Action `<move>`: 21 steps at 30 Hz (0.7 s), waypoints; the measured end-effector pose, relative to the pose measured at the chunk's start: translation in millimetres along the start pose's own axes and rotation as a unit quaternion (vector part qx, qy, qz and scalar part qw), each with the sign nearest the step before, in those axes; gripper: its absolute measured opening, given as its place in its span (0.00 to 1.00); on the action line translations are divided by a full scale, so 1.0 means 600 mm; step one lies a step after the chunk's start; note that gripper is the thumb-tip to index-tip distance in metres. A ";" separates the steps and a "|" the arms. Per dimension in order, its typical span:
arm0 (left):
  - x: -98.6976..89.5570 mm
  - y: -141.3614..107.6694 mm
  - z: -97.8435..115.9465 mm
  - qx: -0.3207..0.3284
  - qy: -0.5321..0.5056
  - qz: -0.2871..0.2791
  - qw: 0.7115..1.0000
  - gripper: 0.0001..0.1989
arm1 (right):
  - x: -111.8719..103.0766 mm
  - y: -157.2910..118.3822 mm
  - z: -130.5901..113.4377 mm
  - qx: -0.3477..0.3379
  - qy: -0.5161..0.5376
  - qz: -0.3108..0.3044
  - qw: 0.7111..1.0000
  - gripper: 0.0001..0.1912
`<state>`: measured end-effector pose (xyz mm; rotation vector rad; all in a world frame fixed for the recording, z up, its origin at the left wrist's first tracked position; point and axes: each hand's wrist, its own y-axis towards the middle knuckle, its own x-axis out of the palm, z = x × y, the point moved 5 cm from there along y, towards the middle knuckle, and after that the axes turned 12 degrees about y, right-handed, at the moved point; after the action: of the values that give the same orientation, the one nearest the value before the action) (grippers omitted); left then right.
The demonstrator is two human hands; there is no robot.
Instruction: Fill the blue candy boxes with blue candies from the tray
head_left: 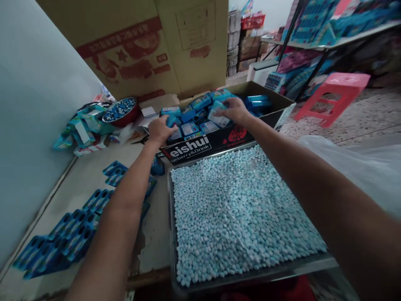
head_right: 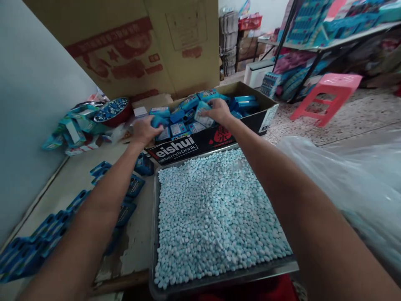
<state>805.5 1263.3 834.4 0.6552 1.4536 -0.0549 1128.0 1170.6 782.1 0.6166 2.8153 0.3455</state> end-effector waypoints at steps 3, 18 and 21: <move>-0.060 -0.063 0.005 -0.068 -0.191 0.218 0.955 0.20 | -0.021 -0.053 -0.069 -0.051 0.234 0.028 0.971 0.27; -0.115 -0.475 0.191 -0.062 -0.637 0.081 0.764 0.28 | -0.016 -0.524 -0.133 0.049 0.360 -0.095 0.927 0.30; -0.115 -0.521 0.216 -0.064 -0.654 0.029 0.753 0.33 | -0.005 -0.579 -0.126 0.056 0.379 -0.093 0.919 0.31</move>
<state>781.0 923.7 776.7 0.3621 0.0553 -0.2993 978.0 849.4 757.6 0.2504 3.6219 0.4694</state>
